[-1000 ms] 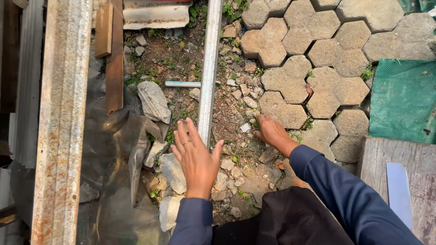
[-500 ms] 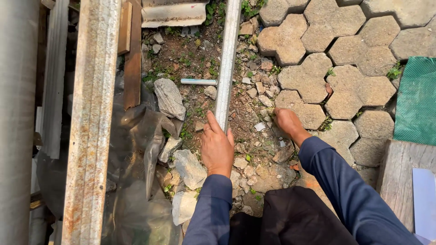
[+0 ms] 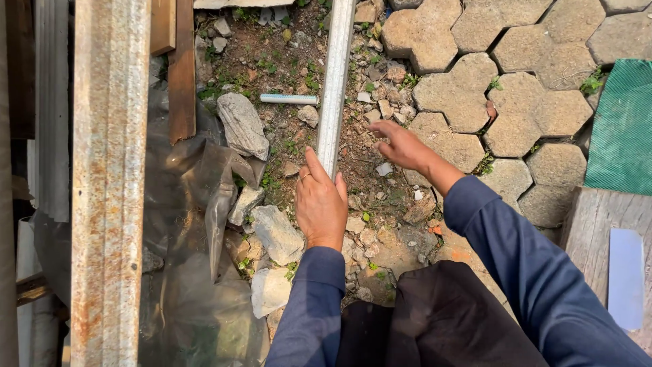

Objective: The recorder is arranging clover-shaped paving stones and cleaning gaps using a scraper at the base of a hydroponic structure.

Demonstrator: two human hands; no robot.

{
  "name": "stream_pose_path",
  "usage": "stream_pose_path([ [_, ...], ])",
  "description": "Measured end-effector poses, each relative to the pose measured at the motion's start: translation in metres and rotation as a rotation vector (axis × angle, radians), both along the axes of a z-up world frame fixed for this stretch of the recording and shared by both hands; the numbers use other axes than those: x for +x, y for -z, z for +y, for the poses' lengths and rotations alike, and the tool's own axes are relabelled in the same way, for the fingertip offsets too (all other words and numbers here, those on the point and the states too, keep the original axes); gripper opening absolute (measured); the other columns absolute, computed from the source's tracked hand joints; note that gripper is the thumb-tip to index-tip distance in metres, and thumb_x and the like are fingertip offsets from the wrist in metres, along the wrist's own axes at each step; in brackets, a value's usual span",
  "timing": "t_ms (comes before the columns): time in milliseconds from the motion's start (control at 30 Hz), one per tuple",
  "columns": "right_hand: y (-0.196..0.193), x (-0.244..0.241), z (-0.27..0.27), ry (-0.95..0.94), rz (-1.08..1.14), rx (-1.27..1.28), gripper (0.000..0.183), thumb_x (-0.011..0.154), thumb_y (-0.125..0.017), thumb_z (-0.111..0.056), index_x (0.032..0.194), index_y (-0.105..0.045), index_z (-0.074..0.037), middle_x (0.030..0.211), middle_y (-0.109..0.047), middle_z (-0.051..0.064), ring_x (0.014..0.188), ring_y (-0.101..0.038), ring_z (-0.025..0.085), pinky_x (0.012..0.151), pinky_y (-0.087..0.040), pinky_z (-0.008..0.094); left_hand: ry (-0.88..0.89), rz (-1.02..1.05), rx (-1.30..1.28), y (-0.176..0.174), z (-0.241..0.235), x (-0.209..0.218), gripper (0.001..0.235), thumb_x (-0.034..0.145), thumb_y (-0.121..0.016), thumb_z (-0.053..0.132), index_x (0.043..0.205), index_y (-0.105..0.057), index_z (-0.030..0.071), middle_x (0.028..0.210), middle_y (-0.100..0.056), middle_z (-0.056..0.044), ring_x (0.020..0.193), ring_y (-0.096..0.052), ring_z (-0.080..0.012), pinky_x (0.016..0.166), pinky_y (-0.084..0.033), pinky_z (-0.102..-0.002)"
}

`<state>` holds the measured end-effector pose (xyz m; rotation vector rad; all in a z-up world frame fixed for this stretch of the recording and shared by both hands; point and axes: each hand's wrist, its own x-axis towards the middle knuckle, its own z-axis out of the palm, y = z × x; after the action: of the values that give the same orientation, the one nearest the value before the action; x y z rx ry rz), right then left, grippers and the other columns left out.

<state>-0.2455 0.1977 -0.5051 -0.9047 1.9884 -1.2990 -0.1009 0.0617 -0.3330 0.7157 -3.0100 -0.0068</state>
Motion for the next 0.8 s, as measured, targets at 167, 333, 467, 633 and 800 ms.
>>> stream_pose_path([
  [167,0.004,0.008,0.048,-0.050,0.176,0.559,0.023,0.097,-0.067,-0.025,0.111,-0.070,-0.007,0.121,-0.069,0.013,0.108,-0.069,0.033,0.096,-0.057,0.044,-0.046,-0.009,-0.058,-0.002,0.002,-0.005,0.075,0.094,-0.070,0.029,0.148,-0.033,-0.005,0.111,-0.064,-0.021,0.092,-0.069,-0.0308,0.076,-0.060,-0.038],
  [333,0.039,0.074,0.038,-0.310,0.255,0.649,0.040,0.089,-0.070,-0.029,0.121,-0.060,-0.006,0.119,-0.065,0.016,0.111,-0.065,0.036,0.091,-0.056,0.046,-0.024,-0.004,-0.060,0.000,0.001,-0.003,0.076,0.091,-0.074,0.028,0.147,-0.037,-0.006,0.110,-0.063,-0.022,0.087,-0.068,-0.0301,0.074,-0.059,-0.036],
  [467,0.111,0.087,0.040,-0.278,0.256,0.585,0.036,0.086,-0.065,-0.016,0.121,-0.063,-0.007,0.121,-0.067,0.017,0.110,-0.067,0.038,0.092,-0.056,0.046,-0.021,0.005,-0.038,0.002,-0.001,-0.002,0.077,0.089,-0.075,0.028,0.147,-0.037,-0.007,0.111,-0.063,-0.021,0.088,-0.068,-0.0302,0.074,-0.059,-0.036],
  [633,0.119,0.070,0.034,-0.330,0.198,0.714,0.022,0.087,-0.059,-0.008,0.101,-0.075,-0.004,0.109,-0.073,0.024,0.102,-0.072,0.040,0.090,-0.059,0.047,-0.038,-0.008,-0.040,0.003,0.000,-0.003,0.076,0.090,-0.075,0.028,0.147,-0.037,-0.005,0.113,-0.063,-0.021,0.088,-0.068,-0.0305,0.073,-0.059,-0.037],
  [800,0.101,0.073,0.014,-0.346,0.258,0.740,0.019,0.088,-0.059,-0.011,0.094,-0.075,-0.004,0.103,-0.074,0.022,0.098,-0.072,0.040,0.085,-0.059,0.049,-0.034,0.015,-0.048,0.001,0.000,-0.005,0.077,0.089,-0.075,0.029,0.147,-0.037,-0.004,0.112,-0.063,-0.022,0.087,-0.068,-0.0312,0.072,-0.059,-0.037],
])
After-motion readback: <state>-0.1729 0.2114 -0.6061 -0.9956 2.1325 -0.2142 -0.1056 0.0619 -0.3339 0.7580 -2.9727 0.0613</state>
